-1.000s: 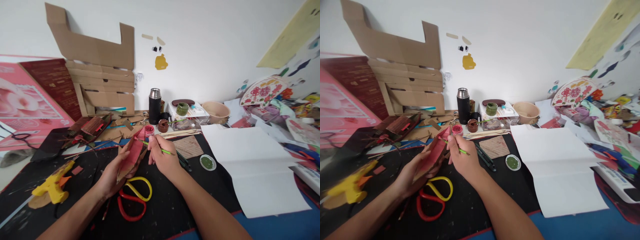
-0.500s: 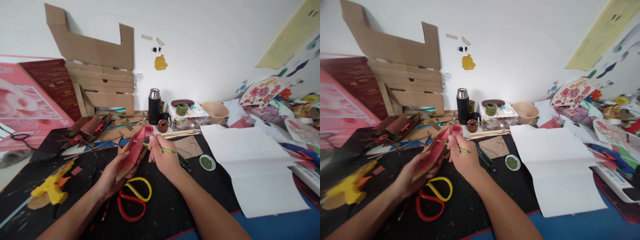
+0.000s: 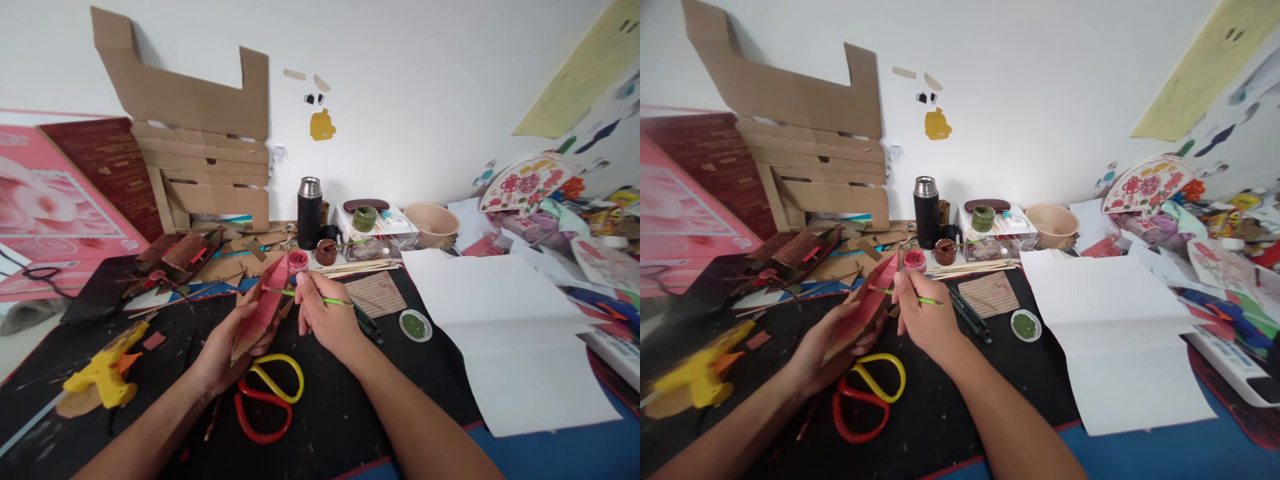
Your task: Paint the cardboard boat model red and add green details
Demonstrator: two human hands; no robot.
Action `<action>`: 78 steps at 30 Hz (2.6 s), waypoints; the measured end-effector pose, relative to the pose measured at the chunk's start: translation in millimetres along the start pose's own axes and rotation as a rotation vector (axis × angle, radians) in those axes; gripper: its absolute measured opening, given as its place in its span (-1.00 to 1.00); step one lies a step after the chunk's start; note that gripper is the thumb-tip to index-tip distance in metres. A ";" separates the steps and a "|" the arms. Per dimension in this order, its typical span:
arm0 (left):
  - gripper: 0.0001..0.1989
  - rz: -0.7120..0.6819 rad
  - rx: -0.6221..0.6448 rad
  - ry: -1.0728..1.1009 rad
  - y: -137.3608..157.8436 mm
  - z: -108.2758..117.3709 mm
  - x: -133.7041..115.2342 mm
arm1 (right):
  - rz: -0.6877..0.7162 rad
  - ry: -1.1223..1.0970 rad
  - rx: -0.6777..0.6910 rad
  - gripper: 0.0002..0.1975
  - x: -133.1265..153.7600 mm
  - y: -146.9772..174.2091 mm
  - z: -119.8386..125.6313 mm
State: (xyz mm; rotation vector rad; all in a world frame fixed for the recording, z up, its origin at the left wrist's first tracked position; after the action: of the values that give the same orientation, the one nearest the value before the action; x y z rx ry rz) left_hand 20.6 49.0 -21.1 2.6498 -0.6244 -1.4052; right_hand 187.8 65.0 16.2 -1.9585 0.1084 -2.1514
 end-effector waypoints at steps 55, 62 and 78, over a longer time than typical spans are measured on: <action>-0.74 0.060 0.045 -0.006 2.0 1.4 1.3 | -0.029 -0.103 -0.103 -0.43 8.6 -3.3 5.9; -0.72 0.075 0.035 0.025 1.9 4.4 2.6 | -0.074 -0.159 -0.048 -0.39 6.9 -2.2 0.2; -0.77 0.079 0.053 0.029 2.7 0.7 0.6 | -0.038 -0.108 -0.111 -0.42 6.3 -3.8 5.5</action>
State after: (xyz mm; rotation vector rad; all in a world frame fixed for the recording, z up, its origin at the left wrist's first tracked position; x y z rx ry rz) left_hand 19.5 46.3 -21.3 2.6487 -0.7648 -1.3451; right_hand 192.3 67.8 23.7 -2.1503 0.1780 -2.0995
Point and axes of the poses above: each hand's wrist, its own y-axis away from the middle knuckle, its own z-axis out of the back of the hand, x = y × z, the point moved 5 cm from there along -y, towards the middle knuckle, and after that the axes turned 2 degrees about y, right-handed, at the moved point
